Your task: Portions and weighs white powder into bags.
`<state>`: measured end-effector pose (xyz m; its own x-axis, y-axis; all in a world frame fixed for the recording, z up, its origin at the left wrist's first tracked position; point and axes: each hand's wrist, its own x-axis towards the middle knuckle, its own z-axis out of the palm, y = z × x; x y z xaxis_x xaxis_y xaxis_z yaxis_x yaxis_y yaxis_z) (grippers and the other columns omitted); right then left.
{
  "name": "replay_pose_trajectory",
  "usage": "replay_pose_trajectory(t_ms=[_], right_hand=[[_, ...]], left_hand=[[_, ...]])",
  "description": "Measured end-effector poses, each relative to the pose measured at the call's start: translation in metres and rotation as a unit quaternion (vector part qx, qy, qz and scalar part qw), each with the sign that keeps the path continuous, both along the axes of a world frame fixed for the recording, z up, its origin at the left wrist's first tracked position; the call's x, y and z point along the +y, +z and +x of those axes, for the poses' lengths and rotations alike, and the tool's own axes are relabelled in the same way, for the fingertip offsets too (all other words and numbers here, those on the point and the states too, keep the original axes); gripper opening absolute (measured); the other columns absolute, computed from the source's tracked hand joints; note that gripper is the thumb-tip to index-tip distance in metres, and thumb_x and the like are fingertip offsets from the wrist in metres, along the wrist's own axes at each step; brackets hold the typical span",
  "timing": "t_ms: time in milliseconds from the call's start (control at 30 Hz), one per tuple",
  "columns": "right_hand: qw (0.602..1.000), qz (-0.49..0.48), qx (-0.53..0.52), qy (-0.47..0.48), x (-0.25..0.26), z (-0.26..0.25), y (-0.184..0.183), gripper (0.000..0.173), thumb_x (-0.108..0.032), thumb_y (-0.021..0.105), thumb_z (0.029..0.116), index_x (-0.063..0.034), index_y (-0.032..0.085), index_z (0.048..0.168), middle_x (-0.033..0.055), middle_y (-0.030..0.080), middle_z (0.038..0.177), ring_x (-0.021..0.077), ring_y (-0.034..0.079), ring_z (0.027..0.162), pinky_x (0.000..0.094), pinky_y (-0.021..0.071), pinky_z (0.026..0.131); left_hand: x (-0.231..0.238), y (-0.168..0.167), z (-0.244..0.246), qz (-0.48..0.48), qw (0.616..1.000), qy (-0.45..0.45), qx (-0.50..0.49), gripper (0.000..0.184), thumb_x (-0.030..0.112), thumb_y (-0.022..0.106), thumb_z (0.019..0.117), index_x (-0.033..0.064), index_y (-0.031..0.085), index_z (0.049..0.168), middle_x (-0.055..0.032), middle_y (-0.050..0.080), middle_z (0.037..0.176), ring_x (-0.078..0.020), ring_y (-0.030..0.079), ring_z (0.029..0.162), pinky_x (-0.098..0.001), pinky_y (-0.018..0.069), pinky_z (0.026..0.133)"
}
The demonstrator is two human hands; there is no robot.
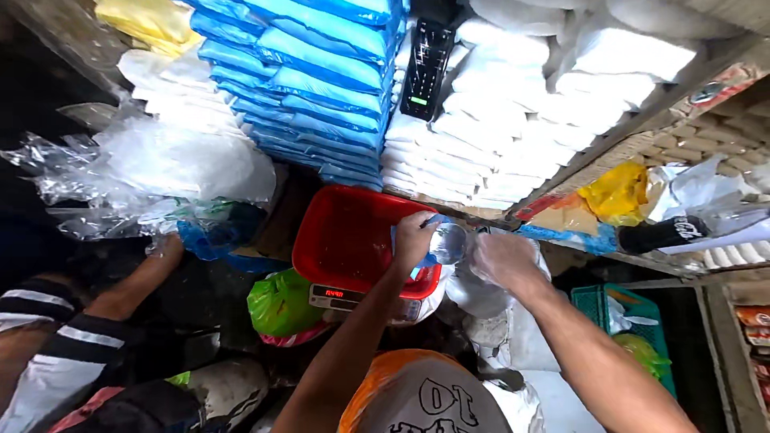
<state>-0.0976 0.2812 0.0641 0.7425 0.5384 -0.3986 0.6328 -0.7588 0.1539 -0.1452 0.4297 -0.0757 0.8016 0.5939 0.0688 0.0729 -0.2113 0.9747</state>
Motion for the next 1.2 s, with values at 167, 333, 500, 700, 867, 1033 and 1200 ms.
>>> replay_pose_trajectory(t_ms=[167,333,500,700,867,1033,1200], right_hand=[[0.996,-0.067,-0.025,0.047,0.043,-0.007,0.017,0.028,-0.032,0.072,0.0894,-0.0046,0.07,0.095,0.0199,0.07,0.093,0.0416,0.069,0.087,0.0621,0.0515,0.066],[0.997,-0.057,-0.02,0.053,0.04,0.005,0.012,0.028,-0.033,0.071,0.0898,-0.0056,0.07,0.091,0.019,0.07,0.089,0.0411,0.069,0.085,0.0638,0.0512,0.066],[0.999,-0.006,0.008,0.037,0.013,0.03,-0.011,0.029,-0.043,0.069,0.0919,-0.0144,0.075,0.092,0.0144,0.073,0.092,0.0386,0.07,0.089,0.0662,0.0524,0.069],[1.0,0.0,-0.013,0.001,0.005,0.023,-0.011,0.024,-0.037,0.07,0.0897,-0.0132,0.073,0.09,0.0148,0.072,0.087,0.0391,0.07,0.084,0.0637,0.0515,0.065],[0.999,0.05,-0.004,0.015,-0.014,0.027,-0.012,0.023,-0.039,0.066,0.0939,-0.019,0.076,0.093,0.0106,0.073,0.084,0.035,0.071,0.082,0.0624,0.0527,0.066],[0.999,0.047,-0.011,0.016,-0.018,0.017,-0.002,0.021,-0.039,0.066,0.0939,-0.0202,0.075,0.091,0.0094,0.072,0.084,0.0341,0.07,0.081,0.0614,0.0521,0.064],[1.0,0.022,0.002,0.006,-0.021,0.018,0.0,0.024,-0.041,0.066,0.0945,-0.0191,0.075,0.093,0.0103,0.073,0.088,0.0355,0.07,0.087,0.061,0.0532,0.069]], left_hand=[[0.004,-0.005,0.006,-0.035,0.999,0.034,0.009,0.015,0.024,0.07,0.0966,0.0128,0.079,0.103,-0.0005,0.077,0.101,-0.0104,0.072,0.097,-0.0405,0.058,0.093],[0.012,-0.003,0.005,-0.033,0.999,0.04,0.011,0.017,0.026,0.069,0.0966,0.0128,0.077,0.103,-0.0019,0.076,0.098,-0.0128,0.071,0.095,-0.043,0.0575,0.091],[0.02,0.003,-0.002,0.0,1.0,0.004,0.012,0.019,0.022,0.068,0.0967,0.0118,0.075,0.112,-0.0042,0.076,0.102,-0.0145,0.072,0.092,-0.0419,0.0598,0.087],[0.013,-0.007,0.008,0.016,1.0,-0.024,0.01,0.025,0.021,0.07,0.0937,0.0107,0.073,0.116,-0.0064,0.075,0.1,-0.0173,0.07,0.093,-0.0435,0.0576,0.089],[-0.003,0.015,-0.016,0.144,0.989,-0.021,-0.037,0.053,0.018,0.072,0.087,0.0253,0.061,0.139,-0.0118,0.044,0.15,-0.027,0.051,0.13,-0.048,0.053,0.1],[-0.015,-0.005,-0.035,0.342,0.92,-0.19,0.024,0.037,0.058,0.045,0.102,0.0454,0.071,0.124,0.0019,0.005,0.174,-0.031,-0.001,0.16,-0.0706,0.0003,0.122],[-0.007,-0.036,-0.038,0.393,0.887,-0.21,0.12,0.056,0.07,0.024,0.1027,0.0493,0.049,0.149,-0.0005,0.0,0.174,-0.033,-0.008,0.159,-0.0716,-0.0075,0.121]])
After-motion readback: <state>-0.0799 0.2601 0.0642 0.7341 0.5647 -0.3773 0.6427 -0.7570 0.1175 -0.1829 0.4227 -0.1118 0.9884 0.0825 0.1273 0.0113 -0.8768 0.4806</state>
